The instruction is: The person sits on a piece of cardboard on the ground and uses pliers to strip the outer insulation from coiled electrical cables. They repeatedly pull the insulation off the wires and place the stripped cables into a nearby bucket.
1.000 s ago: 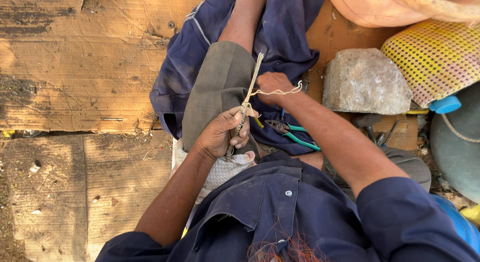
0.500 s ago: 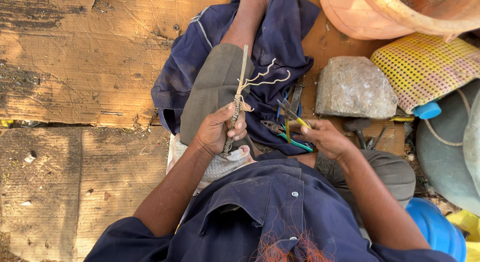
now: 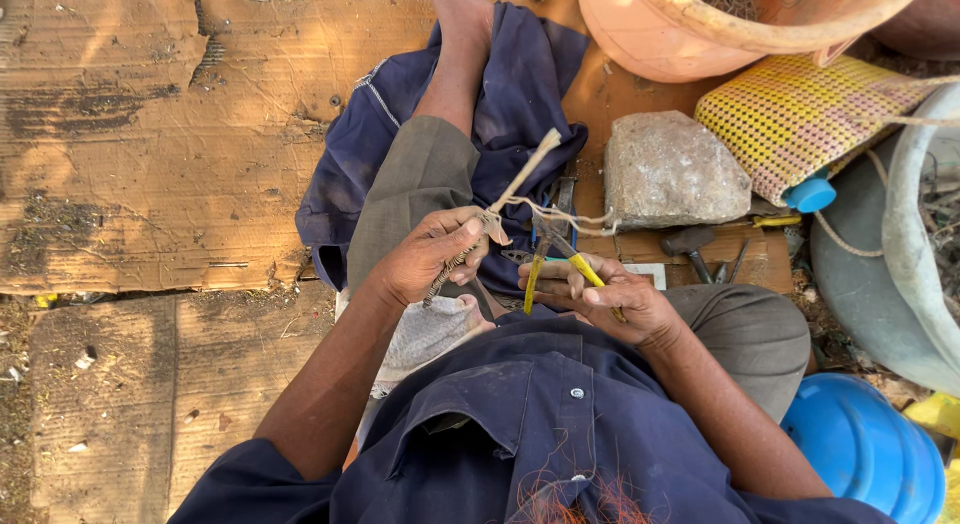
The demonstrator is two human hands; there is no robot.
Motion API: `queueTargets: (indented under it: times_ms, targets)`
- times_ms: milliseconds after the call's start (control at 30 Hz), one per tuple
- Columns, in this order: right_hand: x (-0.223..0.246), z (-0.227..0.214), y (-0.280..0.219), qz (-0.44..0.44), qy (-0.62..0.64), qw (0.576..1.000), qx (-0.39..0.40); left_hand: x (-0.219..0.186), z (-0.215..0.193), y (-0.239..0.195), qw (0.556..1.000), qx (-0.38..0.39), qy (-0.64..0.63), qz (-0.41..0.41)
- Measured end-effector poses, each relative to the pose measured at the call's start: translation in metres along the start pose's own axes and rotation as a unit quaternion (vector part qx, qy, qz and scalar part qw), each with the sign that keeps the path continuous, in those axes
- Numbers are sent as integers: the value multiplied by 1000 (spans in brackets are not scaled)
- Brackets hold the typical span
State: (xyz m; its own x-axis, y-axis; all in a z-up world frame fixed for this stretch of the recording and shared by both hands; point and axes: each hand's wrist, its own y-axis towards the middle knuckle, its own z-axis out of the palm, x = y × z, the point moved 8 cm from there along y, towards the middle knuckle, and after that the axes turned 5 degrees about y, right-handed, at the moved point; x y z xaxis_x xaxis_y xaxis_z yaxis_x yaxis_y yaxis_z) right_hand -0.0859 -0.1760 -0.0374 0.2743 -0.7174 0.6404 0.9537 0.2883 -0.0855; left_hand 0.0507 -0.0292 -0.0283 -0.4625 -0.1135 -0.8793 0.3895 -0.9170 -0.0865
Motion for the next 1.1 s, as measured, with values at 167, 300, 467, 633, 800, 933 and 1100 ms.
queueTargets:
  times_ms: [167,300,467,633,800,933,1100]
  targets:
    - [-8,8,3,5,40,998,38,-23,-9,-2,991,-39,-114,62]
    - [-22,-14,3,34,31,997,-55,-8,-1,8,960,-18,-279,23]
    - [-33,-38,-7,120,-162,968,-148,23,9,18,964,-19,-261,-35]
    - [-37,-21,0,87,-290,952,-49,54,7,25,952,-39,-292,-85]
    - [-31,-44,2,141,-525,820,-179,77,2,49,955,-24,-281,-94]
    - [-3,-71,-4,161,-630,701,-292,95,1,63,954,-7,-280,-106]
    - [-11,-88,-14,128,-615,711,-315,119,-8,73,958,-45,-262,-112]
